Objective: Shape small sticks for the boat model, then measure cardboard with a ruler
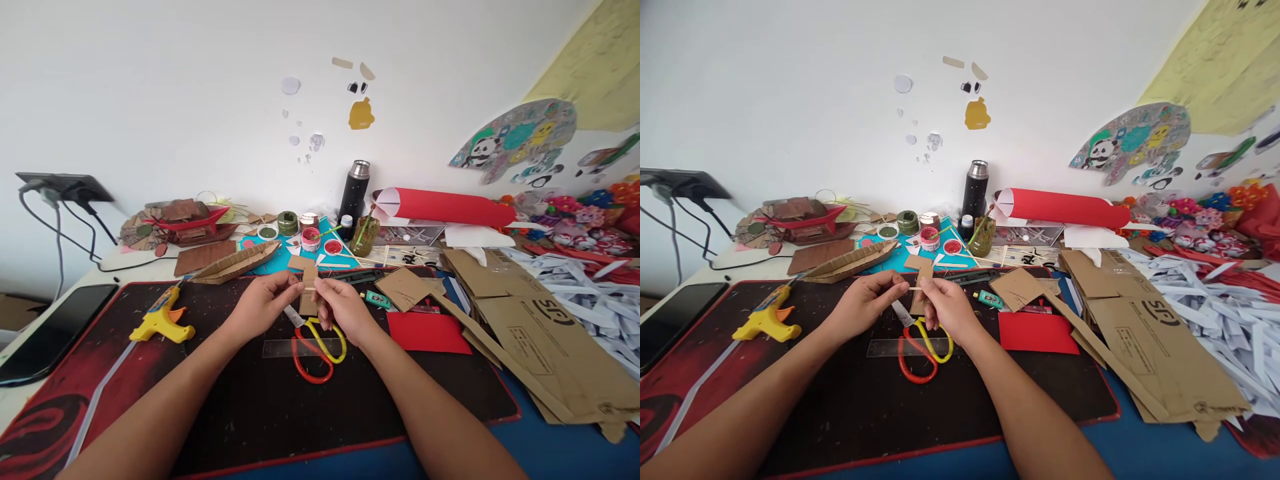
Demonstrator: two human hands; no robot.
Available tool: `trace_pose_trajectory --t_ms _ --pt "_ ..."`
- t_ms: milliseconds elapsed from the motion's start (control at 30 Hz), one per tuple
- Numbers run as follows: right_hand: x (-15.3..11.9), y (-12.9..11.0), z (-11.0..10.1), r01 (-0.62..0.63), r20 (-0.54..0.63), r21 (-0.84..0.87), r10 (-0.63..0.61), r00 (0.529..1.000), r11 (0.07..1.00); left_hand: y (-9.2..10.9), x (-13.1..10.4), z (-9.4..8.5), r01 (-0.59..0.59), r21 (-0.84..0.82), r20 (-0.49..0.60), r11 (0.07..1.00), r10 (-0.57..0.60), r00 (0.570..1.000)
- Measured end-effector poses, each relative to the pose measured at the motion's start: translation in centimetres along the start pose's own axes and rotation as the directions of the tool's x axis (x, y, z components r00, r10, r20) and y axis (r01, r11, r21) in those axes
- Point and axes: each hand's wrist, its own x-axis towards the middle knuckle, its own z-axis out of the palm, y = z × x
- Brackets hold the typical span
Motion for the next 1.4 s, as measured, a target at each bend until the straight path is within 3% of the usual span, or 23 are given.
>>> trace_pose_trajectory --t_ms 100,233,433,667,867,1133,1400 --pt "0.1 0.0 -0.2 0.023 -0.049 -0.040 -0.025 0.998 0.999 -0.1 0.1 0.3 0.077 -0.266 0.018 0.961 -0.075 0.997" --pt "0.3 -0.1 -0.6 0.043 -0.080 -0.049 -0.047 0.996 0.998 -0.7 0.5 0.4 0.116 -0.610 -0.034 0.784 -0.173 0.984" --pt "0.4 0.0 -1.0 0.101 -0.074 -0.194 -0.117 0.990 0.976 -1.5 0.9 0.1 0.103 -0.770 -0.079 0.629 -0.255 0.964" --pt "0.0 0.1 -0.6 0.095 -0.040 -0.411 -0.121 0.992 0.907 -1.7 0.7 0.6 0.101 -0.825 -0.012 0.555 -0.197 0.980" --pt "-0.5 0.1 -0.1 0.149 0.036 -0.551 -0.155 0.987 0.821 -1.7 0.2 2.2 0.137 -0.829 0.075 0.542 -0.134 0.988" --pt "-0.5 0.3 0.0 0.156 0.047 -0.510 -0.154 0.987 0.846 -1.4 -0.1 3.3 0.134 -0.824 0.078 0.551 -0.124 0.989" --pt "-0.5 0.6 0.6 0.159 0.095 -0.353 -0.134 0.986 0.922 -1.3 -0.1 3.5 0.130 -0.822 0.056 0.554 -0.148 0.987"
